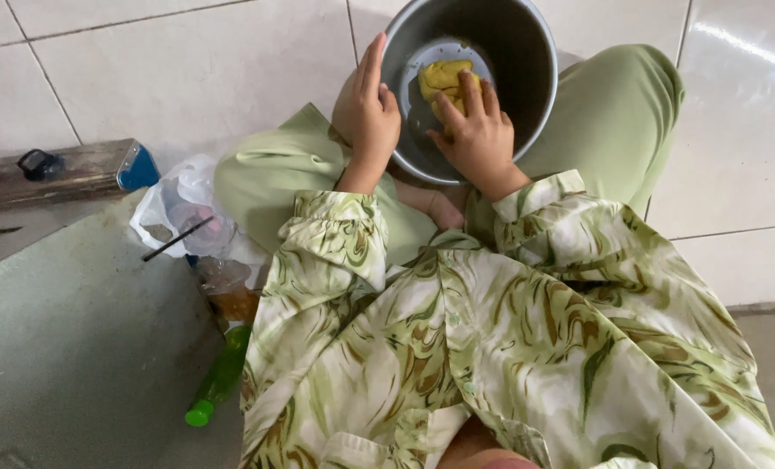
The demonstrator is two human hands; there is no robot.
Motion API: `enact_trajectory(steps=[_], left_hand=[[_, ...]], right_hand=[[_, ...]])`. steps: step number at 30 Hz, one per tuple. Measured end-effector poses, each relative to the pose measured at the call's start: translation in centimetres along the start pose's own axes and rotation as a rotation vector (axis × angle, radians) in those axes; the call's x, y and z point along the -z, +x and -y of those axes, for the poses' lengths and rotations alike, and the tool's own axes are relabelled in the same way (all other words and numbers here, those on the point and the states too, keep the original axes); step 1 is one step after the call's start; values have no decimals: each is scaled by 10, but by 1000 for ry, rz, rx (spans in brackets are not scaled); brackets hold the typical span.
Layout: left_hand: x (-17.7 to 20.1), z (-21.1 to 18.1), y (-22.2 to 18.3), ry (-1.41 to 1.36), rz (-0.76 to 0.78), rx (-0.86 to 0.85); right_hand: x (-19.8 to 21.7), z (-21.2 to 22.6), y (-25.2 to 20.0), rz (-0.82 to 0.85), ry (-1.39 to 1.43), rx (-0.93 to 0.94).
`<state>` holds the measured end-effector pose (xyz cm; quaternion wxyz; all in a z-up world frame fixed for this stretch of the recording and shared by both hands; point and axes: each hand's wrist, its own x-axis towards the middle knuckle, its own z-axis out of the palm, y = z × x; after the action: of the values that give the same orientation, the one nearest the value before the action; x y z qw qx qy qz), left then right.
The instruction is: Kneading a ball of yellow dough in a metal bowl while sitting on the floor.
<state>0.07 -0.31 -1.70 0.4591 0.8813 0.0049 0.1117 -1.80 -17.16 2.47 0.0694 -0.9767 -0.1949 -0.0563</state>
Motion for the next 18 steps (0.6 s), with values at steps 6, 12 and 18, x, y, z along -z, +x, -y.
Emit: enact_trajectory(steps=[6, 12, 18], left_hand=[[-4, 5, -1, -34, 16, -16], [12, -7, 3, 259, -6, -2], [-2, 9, -2, 27, -17, 6]], right_hand=[[-18, -13, 17, -183, -40, 56], [-22, -56, 61, -114, 284, 2], [40, -42, 45, -152, 511, 227]])
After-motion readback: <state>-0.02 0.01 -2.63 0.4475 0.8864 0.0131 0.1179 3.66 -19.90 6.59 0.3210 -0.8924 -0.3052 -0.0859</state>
